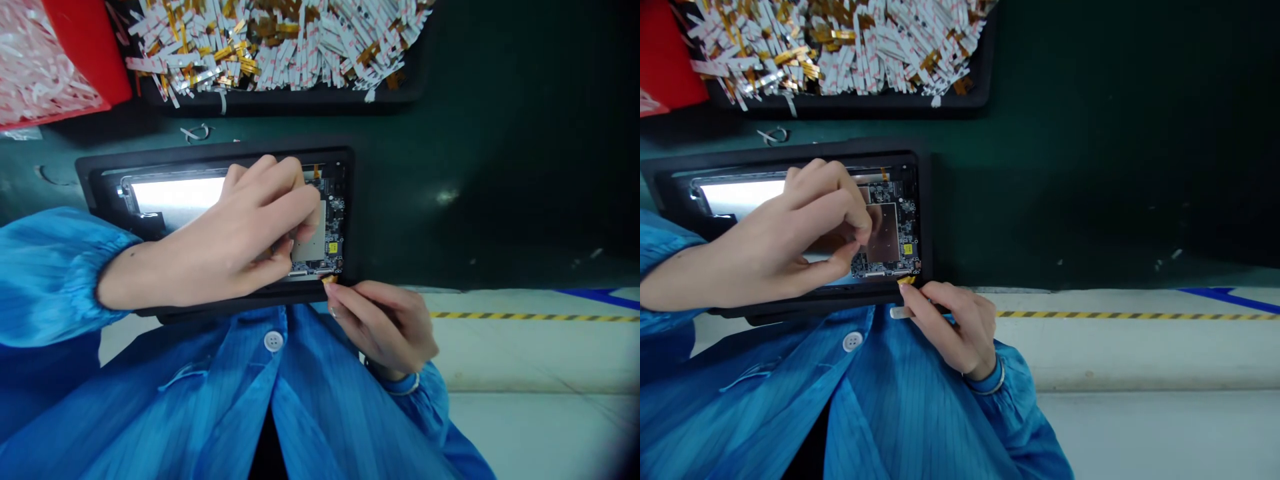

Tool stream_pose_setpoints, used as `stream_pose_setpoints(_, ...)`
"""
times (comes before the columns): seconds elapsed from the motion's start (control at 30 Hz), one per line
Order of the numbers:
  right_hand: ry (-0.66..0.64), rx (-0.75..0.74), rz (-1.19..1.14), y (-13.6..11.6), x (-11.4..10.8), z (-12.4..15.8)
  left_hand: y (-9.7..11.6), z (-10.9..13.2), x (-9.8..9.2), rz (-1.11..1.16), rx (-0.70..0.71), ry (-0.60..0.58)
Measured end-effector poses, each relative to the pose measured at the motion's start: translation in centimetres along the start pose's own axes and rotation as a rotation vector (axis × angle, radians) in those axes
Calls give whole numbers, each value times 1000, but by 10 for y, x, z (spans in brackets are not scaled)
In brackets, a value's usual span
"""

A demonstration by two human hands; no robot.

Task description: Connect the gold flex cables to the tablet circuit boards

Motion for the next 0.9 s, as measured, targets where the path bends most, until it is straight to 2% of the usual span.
stream_pose_setpoints(0.1, 69, -210, 163, -19, -5, -4, 0, 0, 1, 21, 18, 21)
stream_pose_setpoints(0.3, 60, -218, 204, -28, -2, -12, 0, 2, 6, 33, 35, 1)
stream_pose_setpoints(0.4, 40, -205, 236, -29, -3, -13, 6, 4, 8, -34, 105, -8)
stream_pose_setpoints(0.53, -43, -218, 269, -30, -1, -16, 13, 7, 12, -56, 210, -19)
stream_pose_setpoints(0.77, -157, -230, 317, -34, 3, -27, 13, 15, 17, -11, 283, -27)
stream_pose_setpoints(0.9, -152, -215, 254, -33, 4, -28, 12, 17, 21, 14, 306, -52)
Point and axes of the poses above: each hand's wrist, its own z-axis away from the middle knuckle, its own x-axis out of the palm, y = z × x, the point moved 8 cm from there along -z, towards the middle knuckle, and after that the axes turned 3 degrees about x, right-handed, at the moved point
